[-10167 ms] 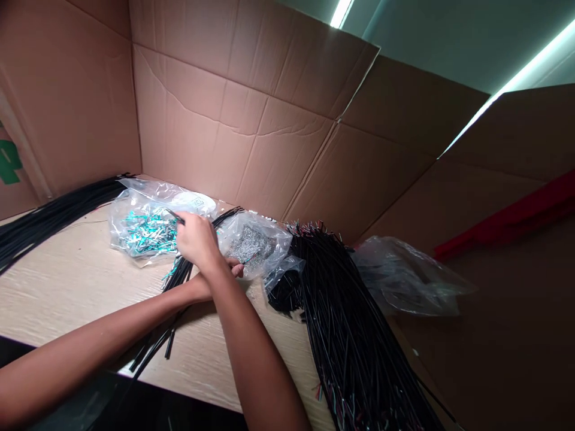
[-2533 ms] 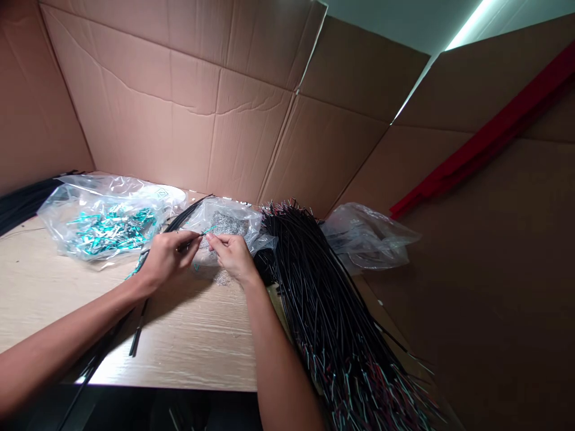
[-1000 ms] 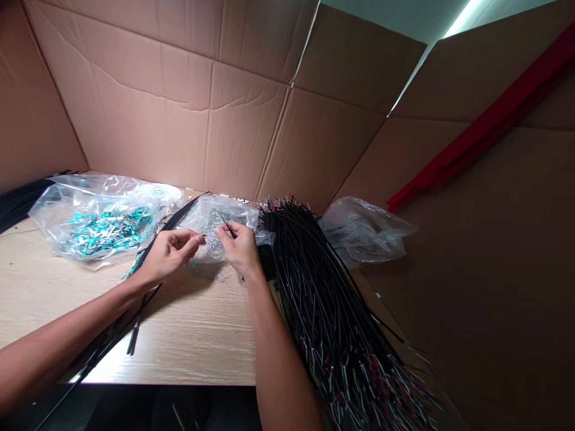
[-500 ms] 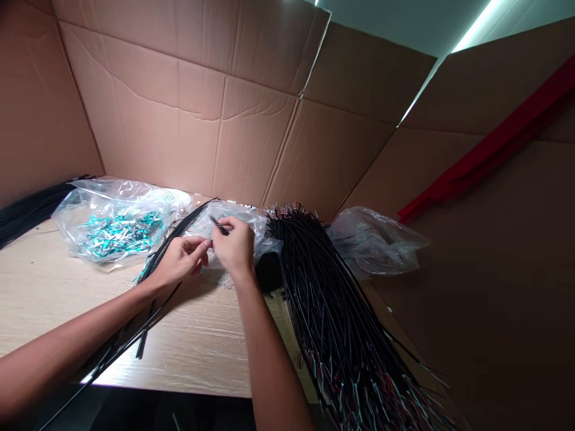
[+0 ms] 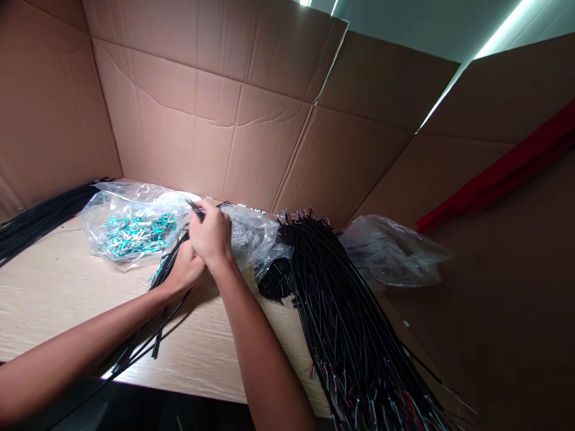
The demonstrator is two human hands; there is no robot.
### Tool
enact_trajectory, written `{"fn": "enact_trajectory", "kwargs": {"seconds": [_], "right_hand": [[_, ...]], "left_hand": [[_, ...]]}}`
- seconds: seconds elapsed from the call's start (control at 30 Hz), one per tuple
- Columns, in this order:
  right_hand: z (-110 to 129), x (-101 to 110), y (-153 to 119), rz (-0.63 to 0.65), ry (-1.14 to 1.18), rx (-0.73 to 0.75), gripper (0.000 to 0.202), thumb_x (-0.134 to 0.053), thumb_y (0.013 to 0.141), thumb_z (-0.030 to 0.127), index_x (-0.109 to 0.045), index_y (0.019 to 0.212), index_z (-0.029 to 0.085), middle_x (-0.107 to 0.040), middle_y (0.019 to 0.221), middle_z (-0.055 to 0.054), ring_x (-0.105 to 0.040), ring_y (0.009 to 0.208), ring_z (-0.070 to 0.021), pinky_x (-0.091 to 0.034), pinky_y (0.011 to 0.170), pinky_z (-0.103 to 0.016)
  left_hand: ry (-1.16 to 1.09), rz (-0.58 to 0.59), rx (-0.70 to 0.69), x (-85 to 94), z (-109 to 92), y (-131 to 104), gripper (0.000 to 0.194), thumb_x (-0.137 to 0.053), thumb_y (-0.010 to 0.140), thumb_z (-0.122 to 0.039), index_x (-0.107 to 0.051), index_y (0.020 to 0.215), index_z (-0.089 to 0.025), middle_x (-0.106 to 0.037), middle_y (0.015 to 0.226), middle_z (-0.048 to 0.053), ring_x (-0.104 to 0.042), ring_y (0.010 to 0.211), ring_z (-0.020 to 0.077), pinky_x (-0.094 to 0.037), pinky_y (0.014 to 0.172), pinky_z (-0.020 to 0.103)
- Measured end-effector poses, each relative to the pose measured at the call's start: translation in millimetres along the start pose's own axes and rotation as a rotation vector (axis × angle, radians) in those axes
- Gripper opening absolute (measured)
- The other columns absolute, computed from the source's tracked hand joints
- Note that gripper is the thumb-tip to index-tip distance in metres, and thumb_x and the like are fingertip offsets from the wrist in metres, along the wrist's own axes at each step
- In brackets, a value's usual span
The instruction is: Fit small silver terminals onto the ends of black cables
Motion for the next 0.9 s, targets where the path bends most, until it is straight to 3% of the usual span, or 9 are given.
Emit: {"fn": "enact_trajectory", "kwargs": {"seconds": [0.1, 0.17, 0.3, 0.4, 0.5, 0.67, 0.83, 0.9], "right_hand": [[-17.6, 56.5, -21.7, -0.255, -0.006, -0.002, 0.02, -0.056, 0.1, 0.037, -0.071, 0.098, 0.023, -0.074, 0.092, -0.007, -0.066, 0.084, -0.022, -0.05, 0.078, -0.035], [-36.1, 68.9, -32.3, -0.255, 0.062, -0.044, 0.027, -0.056, 0.1, 0.042, -0.066, 0.086, 0.022, -0.067, 0.079, -0.005, -0.06, 0.074, -0.0197, -0.045, 0.069, -0.033], [-65.5, 45.9, -43.7, 0.032, 0.262, -0.186, 0.038, -0.069, 0.09, 0.053, -0.062, 0.07, 0.021, -0.053, 0.064, 0.001, -0.045, 0.061, -0.0154, -0.034, 0.057, -0.03], [-67.3, 28.1, -49.2, 0.203, 0.353, -0.223, 0.03, -0.076, 0.084, 0.048, -0.068, 0.075, 0.02, -0.057, 0.067, 0.0, -0.046, 0.062, -0.0147, -0.035, 0.057, -0.029], [-68.8, 33.4, -47.4, 0.155, 0.374, -0.222, 0.025, -0.076, 0.083, 0.042, -0.067, 0.075, 0.019, -0.06, 0.071, 0.0, -0.049, 0.065, -0.0145, -0.039, 0.06, -0.029], [-80.5, 54.0, -46.2, -0.081, 0.387, -0.226, 0.028, -0.075, 0.084, 0.046, -0.067, 0.08, 0.02, -0.061, 0.072, 0.0, -0.052, 0.066, -0.0144, -0.043, 0.062, -0.028], [-91.4, 31.1, -53.1, 0.038, 0.549, -0.323, 0.037, -0.075, 0.084, 0.058, -0.067, 0.081, 0.022, -0.049, 0.06, 0.003, -0.045, 0.053, -0.0123, -0.037, 0.048, -0.027], [-94.4, 41.3, -49.6, -0.038, 0.63, -0.345, 0.041, -0.075, 0.083, 0.061, -0.062, 0.077, 0.023, -0.045, 0.058, 0.005, -0.039, 0.047, -0.0101, -0.033, 0.044, -0.027]], "left_hand": [[0.0, -0.07, 0.02, 3.5, -2.4, -0.9, 0.027, -0.051, 0.099, -0.038, -0.058, 0.083, -0.018, -0.055, 0.059, -0.002, -0.049, 0.052, 0.0138, -0.036, 0.051, 0.024], [-0.018, -0.064, 0.024, 2.1, -4.0, -1.4, 0.031, -0.049, 0.102, -0.044, -0.059, 0.087, -0.018, -0.053, 0.057, -0.004, -0.048, 0.05, 0.013, -0.036, 0.051, 0.023], [0.013, -0.075, -0.009, 4.9, -8.6, -1.7, 0.035, -0.051, 0.103, -0.047, -0.057, 0.083, -0.019, -0.054, 0.059, -0.004, -0.048, 0.051, 0.0122, -0.035, 0.051, 0.023], [0.064, -0.08, -0.038, 7.4, -12.1, -1.8, 0.035, -0.052, 0.102, -0.046, -0.055, 0.079, -0.019, -0.055, 0.061, -0.003, -0.049, 0.053, 0.012, -0.035, 0.053, 0.023], [0.072, -0.04, -0.046, 3.8, -13.3, -2.3, 0.036, -0.052, 0.103, -0.047, -0.055, 0.08, -0.019, -0.056, 0.061, -0.002, -0.049, 0.053, 0.012, -0.035, 0.053, 0.023], [-0.104, 0.181, -0.011, -19.9, -14.4, -6.3, 0.041, -0.049, 0.104, -0.053, -0.054, 0.083, -0.019, -0.053, 0.057, -0.004, -0.046, 0.049, 0.0107, -0.033, 0.05, 0.022], [-0.205, 0.348, 0.05, -36.8, -20.1, -14.3, 0.049, -0.05, 0.1, -0.064, -0.055, 0.084, -0.018, -0.055, 0.055, -0.003, -0.047, 0.044, 0.0106, -0.033, 0.046, 0.022], [-0.263, 0.418, 0.104, -42.7, -19.7, -19.5, 0.051, -0.048, 0.1, -0.067, -0.06, 0.094, -0.017, -0.059, 0.056, -0.002, -0.048, 0.042, 0.0114, -0.034, 0.044, 0.022]]}}
Point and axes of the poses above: each hand's wrist, its own y-axis towards the middle knuckle, its own x-axis out of the back of the hand, z = x × y, the point moved 9 cm from there along y, towards the middle knuckle
